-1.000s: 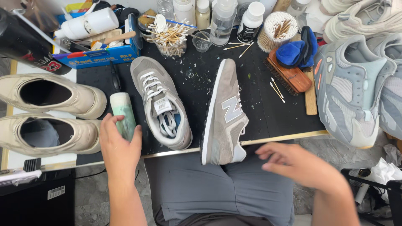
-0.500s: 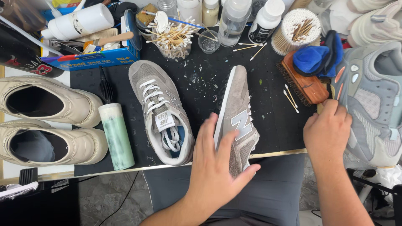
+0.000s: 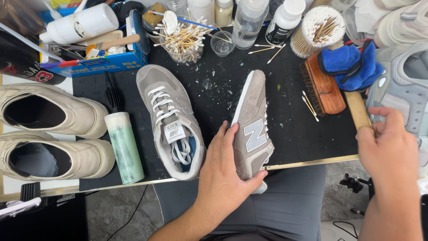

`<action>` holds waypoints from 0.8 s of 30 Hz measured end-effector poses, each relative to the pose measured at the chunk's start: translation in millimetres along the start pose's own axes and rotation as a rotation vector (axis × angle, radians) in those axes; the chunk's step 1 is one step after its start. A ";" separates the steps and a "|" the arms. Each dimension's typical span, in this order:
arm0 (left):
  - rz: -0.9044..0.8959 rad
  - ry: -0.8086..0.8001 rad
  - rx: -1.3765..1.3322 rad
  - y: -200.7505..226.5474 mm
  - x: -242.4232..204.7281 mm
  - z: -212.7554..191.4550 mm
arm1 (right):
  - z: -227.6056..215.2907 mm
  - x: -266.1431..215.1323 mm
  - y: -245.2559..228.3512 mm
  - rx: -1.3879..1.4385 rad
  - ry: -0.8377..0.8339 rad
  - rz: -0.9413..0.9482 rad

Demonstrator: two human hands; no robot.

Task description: The person cleans a pair of grey sneakers by applying a cleaning solution from a bottle with a nozzle and scrubbing the surface with a brush. They also remove and re-lace the shoelaces on one shoe during the process.

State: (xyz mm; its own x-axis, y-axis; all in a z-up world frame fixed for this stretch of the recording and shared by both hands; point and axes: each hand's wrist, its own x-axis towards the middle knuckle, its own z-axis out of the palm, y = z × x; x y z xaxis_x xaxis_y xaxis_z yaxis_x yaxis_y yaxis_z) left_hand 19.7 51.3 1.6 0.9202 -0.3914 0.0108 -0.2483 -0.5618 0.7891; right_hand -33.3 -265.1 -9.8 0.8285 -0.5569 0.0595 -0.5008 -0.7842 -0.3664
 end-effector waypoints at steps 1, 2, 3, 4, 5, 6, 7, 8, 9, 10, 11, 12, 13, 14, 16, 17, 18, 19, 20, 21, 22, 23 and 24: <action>-0.010 -0.019 -0.004 0.2 0.4 -0.9 | -3.4 -1.2 6.0 0.095 -0.035 0.044; -0.021 -0.038 -0.010 -0.1 0.6 -1.8 | -4.7 -1.1 12.5 0.270 -0.061 0.112; -0.032 -0.057 -0.015 -0.6 1.0 -2.5 | -5.2 -0.6 20.3 0.445 -0.088 0.180; -0.020 -0.061 -0.018 -1.0 1.0 -2.9 | -4.5 -1.1 29.0 0.622 -0.116 0.249; -0.009 -0.066 -0.022 -1.7 1.2 -3.1 | -3.3 -1.9 38.5 0.675 -0.144 0.268; 0.001 -0.069 -0.023 -3.0 1.7 -3.9 | -1.1 -2.4 48.1 0.729 -0.175 0.284; 0.004 -0.080 -0.032 -4.3 2.3 -4.5 | 0.7 -3.5 58.4 0.784 -0.205 0.301; 0.005 -0.092 -0.041 -5.5 2.8 -5.1 | 1.3 -5.5 69.7 0.731 -0.259 0.321; 0.007 -0.104 -0.049 -6.6 2.9 -5.6 | 0.7 -8.2 82.0 0.679 -0.313 0.341; 0.022 -0.092 -0.053 -7.4 2.6 -5.7 | 0.1 -10.8 94.5 0.626 -0.369 0.358; 0.037 -0.079 -0.058 -8.0 2.1 -5.7 | -0.4 -13.6 107.0 0.560 -0.380 0.352; 0.054 -0.067 -0.064 -8.3 2.0 -5.3 | -2.1 -16.0 119.4 0.493 -0.389 0.346; 0.062 -0.052 -0.061 -8.2 1.9 -4.9 | -4.0 -18.1 130.8 0.427 -0.398 0.340; 0.070 -0.038 -0.058 -7.9 1.7 -4.2 | -5.8 -19.7 140.4 0.408 -0.400 0.319; 0.085 -0.012 -0.038 -7.2 2.8 -2.8 | -9.2 -22.2 150.5 0.371 -0.404 0.278; 0.092 -0.002 -0.021 -6.6 4.0 -1.8 | -11.3 -23.6 149.7 0.399 -0.383 0.200; 0.099 0.011 -0.005 -6.2 6.1 -1.1 | -14.4 -24.5 144.5 0.426 -0.363 0.120; 0.095 0.008 -0.004 -6.3 8.6 -0.7 | -17.1 -25.8 134.4 0.453 -0.344 0.039; 0.090 0.006 -0.002 -6.5 11.5 -0.4 | -21.1 -25.9 120.3 0.515 -0.357 -0.029; 0.085 0.005 -0.001 -6.6 13.8 -0.3 | -24.4 -26.2 102.5 0.577 -0.370 -0.098; 0.078 0.002 -0.038 -6.9 15.2 -0.4 | -22.9 -26.0 81.3 0.640 -0.384 -0.169; 0.070 -0.002 -0.075 -7.4 16.4 -0.4 | -16.9 -25.3 57.9 0.688 -0.386 -0.210; 0.064 -0.005 -0.112 -7.9 17.8 -0.4 | -6.9 -24.6 33.2 0.736 -0.386 -0.253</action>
State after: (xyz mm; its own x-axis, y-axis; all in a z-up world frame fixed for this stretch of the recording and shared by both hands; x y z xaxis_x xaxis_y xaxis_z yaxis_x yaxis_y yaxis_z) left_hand 38.2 49.1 -4.2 0.9019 -0.4276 0.0608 -0.2711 -0.4510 0.8504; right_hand -72.0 -279.3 -17.1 0.9869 -0.1535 -0.0503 -0.1114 -0.4210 -0.9002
